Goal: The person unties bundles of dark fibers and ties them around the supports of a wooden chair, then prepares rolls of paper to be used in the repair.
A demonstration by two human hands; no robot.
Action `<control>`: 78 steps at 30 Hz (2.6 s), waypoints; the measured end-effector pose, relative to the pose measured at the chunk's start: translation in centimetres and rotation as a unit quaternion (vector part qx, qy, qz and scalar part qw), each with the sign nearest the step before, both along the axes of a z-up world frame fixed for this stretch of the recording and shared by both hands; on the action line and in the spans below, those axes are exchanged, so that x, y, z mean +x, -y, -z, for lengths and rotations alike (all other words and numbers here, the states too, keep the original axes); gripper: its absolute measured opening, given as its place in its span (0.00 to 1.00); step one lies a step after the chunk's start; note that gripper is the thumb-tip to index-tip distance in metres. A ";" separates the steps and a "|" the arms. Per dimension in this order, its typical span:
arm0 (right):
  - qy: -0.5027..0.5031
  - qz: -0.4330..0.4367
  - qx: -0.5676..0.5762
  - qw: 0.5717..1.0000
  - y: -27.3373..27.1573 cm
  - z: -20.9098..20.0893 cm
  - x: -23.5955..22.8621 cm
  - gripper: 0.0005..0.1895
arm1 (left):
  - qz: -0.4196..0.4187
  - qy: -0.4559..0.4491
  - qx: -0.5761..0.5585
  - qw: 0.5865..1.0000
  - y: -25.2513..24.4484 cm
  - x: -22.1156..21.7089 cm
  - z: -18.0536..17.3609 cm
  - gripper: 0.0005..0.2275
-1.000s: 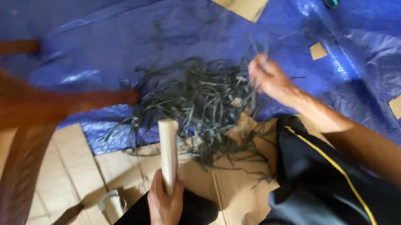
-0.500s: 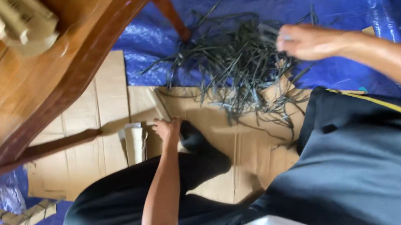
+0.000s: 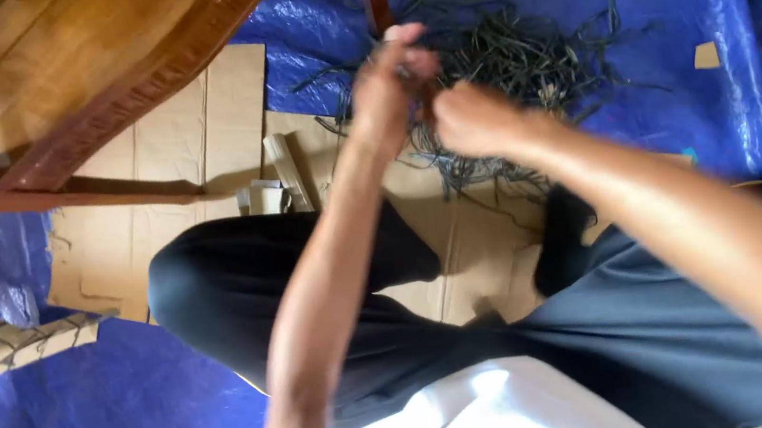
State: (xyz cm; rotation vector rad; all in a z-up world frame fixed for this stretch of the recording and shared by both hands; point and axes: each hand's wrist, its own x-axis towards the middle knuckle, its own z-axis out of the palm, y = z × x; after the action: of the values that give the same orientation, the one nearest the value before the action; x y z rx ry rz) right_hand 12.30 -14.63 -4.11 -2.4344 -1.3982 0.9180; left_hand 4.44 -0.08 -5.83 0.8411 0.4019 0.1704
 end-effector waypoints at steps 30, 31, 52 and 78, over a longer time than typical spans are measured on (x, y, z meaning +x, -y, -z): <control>-0.331 0.226 0.412 0.818 -4.5 -6.1 8.0 0.10 | -0.041 -0.133 0.512 0.848 1.6 0.5 1.1 0.14; -0.319 0.216 0.400 0.831 -3.9 -7.2 8.5 0.10 | -0.030 -0.142 0.506 0.850 1.5 0.1 1.0 0.13; -0.352 0.233 0.437 0.794 -2.0 -15.0 8.6 0.10 | -0.050 -0.241 0.660 0.710 -12.4 -1.3 25.1 0.17; -0.277 0.249 0.389 0.843 0.3 -18.7 7.4 0.11 | 0.294 -0.139 0.551 0.768 -10.1 1.5 27.0 0.06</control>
State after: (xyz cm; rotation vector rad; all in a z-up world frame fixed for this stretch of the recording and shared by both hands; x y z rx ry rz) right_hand 19.69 -14.93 14.60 -1.5876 -0.6652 0.6495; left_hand 5.94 10.00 -32.87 2.1437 0.2651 -0.3658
